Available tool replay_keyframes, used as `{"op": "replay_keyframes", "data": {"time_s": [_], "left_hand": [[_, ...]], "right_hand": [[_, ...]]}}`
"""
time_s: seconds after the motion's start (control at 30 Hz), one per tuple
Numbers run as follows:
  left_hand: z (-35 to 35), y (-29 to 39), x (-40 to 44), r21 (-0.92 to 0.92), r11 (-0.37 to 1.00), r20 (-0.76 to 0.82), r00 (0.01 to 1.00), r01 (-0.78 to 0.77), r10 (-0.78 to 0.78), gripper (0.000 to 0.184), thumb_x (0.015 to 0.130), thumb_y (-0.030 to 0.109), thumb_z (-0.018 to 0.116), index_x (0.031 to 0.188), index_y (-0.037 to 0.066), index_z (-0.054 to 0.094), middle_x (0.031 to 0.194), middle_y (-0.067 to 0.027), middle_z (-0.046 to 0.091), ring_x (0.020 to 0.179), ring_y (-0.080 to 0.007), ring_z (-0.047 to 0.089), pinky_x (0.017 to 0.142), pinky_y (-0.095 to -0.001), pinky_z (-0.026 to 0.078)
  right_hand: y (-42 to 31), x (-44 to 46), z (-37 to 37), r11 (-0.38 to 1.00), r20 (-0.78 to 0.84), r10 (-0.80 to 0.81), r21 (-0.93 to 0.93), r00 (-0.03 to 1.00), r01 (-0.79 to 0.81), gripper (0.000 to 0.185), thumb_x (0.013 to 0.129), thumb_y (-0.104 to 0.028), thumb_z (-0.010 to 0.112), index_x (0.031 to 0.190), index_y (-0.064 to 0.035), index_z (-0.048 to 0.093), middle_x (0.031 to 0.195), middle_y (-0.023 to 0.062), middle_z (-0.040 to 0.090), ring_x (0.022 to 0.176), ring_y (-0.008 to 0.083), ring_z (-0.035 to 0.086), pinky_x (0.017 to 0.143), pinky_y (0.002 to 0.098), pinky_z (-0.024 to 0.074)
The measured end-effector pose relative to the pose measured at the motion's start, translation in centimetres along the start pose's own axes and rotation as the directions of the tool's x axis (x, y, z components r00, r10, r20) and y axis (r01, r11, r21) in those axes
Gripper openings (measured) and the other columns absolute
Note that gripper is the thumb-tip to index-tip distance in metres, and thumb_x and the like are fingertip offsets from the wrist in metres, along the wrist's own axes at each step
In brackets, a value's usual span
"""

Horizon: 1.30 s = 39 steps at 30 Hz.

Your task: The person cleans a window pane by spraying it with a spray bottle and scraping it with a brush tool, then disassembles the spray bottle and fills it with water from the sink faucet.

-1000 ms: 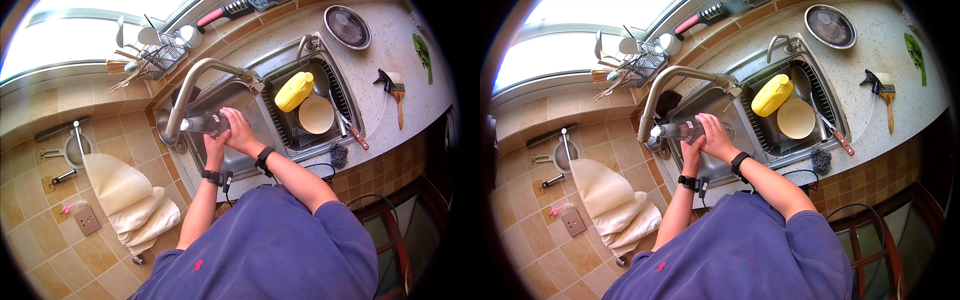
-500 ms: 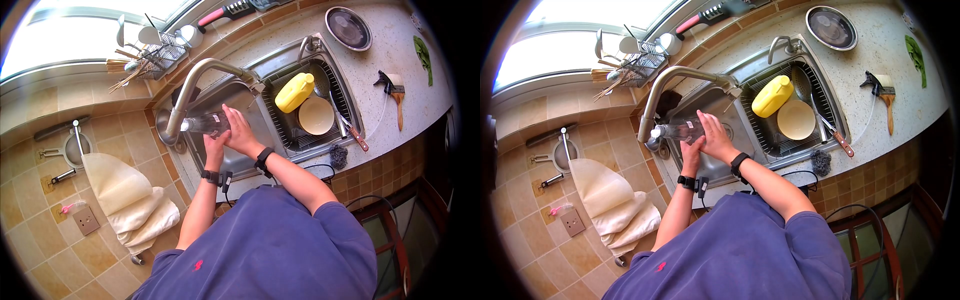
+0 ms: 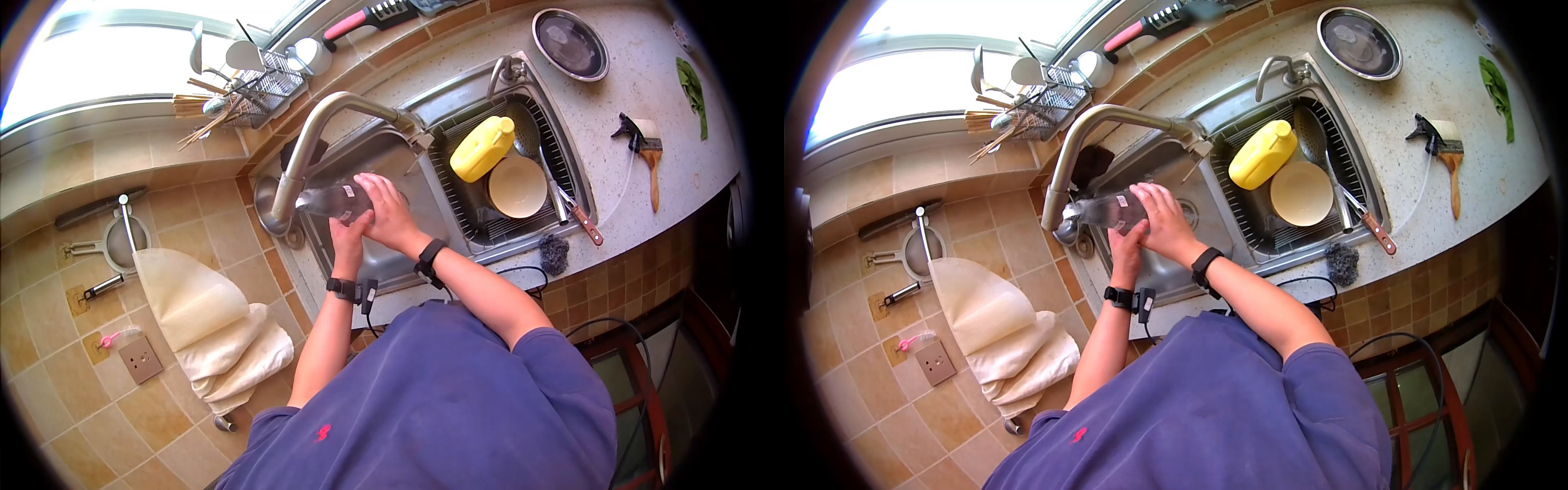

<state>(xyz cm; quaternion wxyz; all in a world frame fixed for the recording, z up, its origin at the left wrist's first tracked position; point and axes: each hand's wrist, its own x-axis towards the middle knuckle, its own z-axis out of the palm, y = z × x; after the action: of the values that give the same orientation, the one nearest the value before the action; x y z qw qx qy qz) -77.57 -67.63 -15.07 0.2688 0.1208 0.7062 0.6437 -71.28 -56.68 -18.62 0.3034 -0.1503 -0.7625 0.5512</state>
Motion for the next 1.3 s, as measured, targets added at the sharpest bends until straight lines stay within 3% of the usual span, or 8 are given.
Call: {"op": "replay_keyframes", "data": {"time_s": [1.13,1.23,1.3], "left_hand": [[0.5,0.8,0.3,0.005,1.000,-0.006,1.000,-0.015,0.015,0.051,0.083,0.000,0.074,0.129,0.001,0.055,0.119,-0.0060,0.065,0.106,-0.0152,0.063,0.093,-0.0304,0.051],[-0.2,0.4,0.4,0.039,0.999,0.056,0.998,0.018,-0.020,0.059,0.085,-0.003,0.069,0.140,0.004,0.047,0.131,-0.0084,0.058,0.120,-0.0206,0.058,0.103,-0.0354,0.049],[0.4,0.9,0.3,0.017,1.000,0.024,1.000,-0.002,0.002,0.052,0.084,-0.001,0.073,0.132,0.002,0.053,0.123,-0.0069,0.063,0.110,-0.0170,0.062,0.096,-0.0321,0.050]], "right_hand": [[-0.3,0.8,-0.4,0.999,-0.039,-0.024,0.032,0.999,0.026,0.075,0.070,-0.013,0.079,0.138,-0.0064,0.047,0.135,0.0170,0.052,0.130,0.0384,0.047,0.112,0.0466,0.0391],[-0.3,0.9,-0.4,0.999,-0.041,-0.030,0.030,0.999,0.031,0.076,0.070,-0.013,0.079,0.138,-0.0063,0.046,0.135,0.0171,0.051,0.130,0.0385,0.047,0.112,0.0468,0.0388],[-0.2,0.9,-0.4,0.999,-0.042,-0.032,0.028,0.999,0.034,0.076,0.070,-0.013,0.078,0.138,-0.0062,0.047,0.135,0.0171,0.051,0.130,0.0384,0.047,0.112,0.0469,0.0387]]}}
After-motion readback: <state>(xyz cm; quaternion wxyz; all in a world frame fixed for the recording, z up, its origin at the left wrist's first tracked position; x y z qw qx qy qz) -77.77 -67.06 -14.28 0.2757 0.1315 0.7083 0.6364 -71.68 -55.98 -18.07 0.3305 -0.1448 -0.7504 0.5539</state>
